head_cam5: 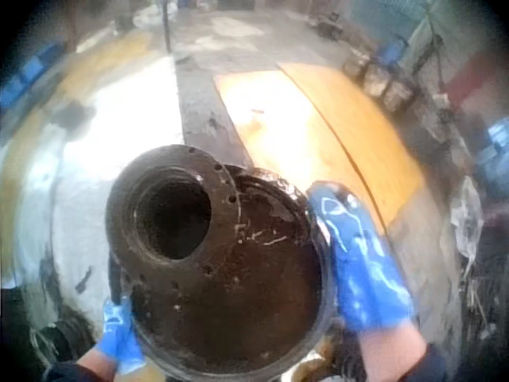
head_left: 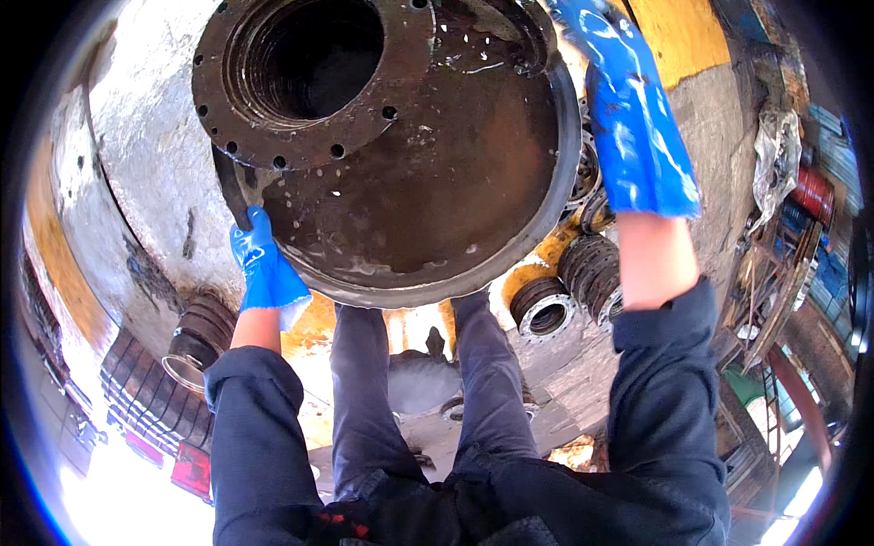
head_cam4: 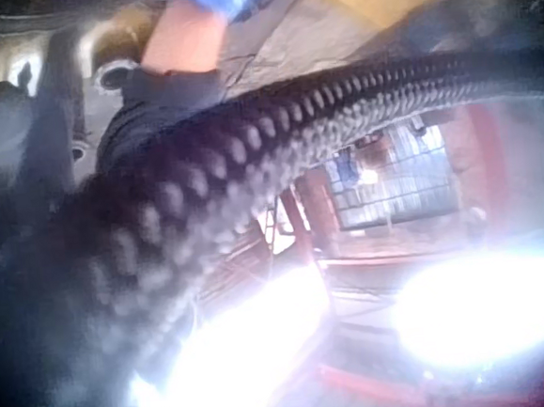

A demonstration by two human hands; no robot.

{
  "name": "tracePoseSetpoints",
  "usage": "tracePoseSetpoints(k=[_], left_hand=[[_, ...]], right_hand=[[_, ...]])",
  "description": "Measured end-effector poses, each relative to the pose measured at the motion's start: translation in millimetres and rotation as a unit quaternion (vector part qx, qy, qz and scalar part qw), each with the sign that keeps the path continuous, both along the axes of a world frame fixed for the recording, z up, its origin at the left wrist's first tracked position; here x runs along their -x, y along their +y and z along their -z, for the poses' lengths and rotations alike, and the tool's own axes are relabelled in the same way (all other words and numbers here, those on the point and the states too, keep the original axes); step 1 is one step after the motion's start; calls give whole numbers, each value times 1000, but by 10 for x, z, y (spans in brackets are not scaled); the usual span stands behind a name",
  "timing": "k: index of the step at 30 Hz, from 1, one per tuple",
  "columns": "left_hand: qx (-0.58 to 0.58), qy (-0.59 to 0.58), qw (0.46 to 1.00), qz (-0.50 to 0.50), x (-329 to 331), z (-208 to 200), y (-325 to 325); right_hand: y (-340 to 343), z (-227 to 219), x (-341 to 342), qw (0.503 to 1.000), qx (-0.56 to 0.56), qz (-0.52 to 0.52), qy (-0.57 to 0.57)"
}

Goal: The person repeatedly dips circular metal parts into a bucket of dark liquid and scrubs them with gloved hands. They then place the treated parts onto a stack on the floor. The process is repeated for multiple parts throughout the clip.

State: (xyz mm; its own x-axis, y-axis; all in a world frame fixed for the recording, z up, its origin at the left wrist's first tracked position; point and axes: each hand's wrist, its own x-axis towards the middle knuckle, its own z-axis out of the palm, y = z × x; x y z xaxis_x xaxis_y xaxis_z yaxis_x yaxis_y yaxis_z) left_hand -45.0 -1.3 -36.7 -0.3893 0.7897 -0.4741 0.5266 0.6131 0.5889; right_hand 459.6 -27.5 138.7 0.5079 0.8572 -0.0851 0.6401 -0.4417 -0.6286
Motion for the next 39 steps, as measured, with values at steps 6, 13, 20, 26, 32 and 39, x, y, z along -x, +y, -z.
tracePoseSetpoints(k=[6,13,20,26,32,39], left_hand=[[33,-50,998,1,-50,101,27],[103,-189,977,-7,-271,-359,-45],[119,-77,959,246,471,-298,353],[110,-41,953,278,147,-453,125],[171,31,963,206,138,-401,419],[151,13,976,159,-43,-287,217]], right_hand=[[-635,594,587,982,12,115,148],[-2001,572,968,910,-31,251,328],[-5153,1519,949,760,-25,564,322],[-6002,2094,1072,673,77,641,361],[-6384,3364,928,669,123,653,332],[-7581,4303,891,727,162,557,368]])
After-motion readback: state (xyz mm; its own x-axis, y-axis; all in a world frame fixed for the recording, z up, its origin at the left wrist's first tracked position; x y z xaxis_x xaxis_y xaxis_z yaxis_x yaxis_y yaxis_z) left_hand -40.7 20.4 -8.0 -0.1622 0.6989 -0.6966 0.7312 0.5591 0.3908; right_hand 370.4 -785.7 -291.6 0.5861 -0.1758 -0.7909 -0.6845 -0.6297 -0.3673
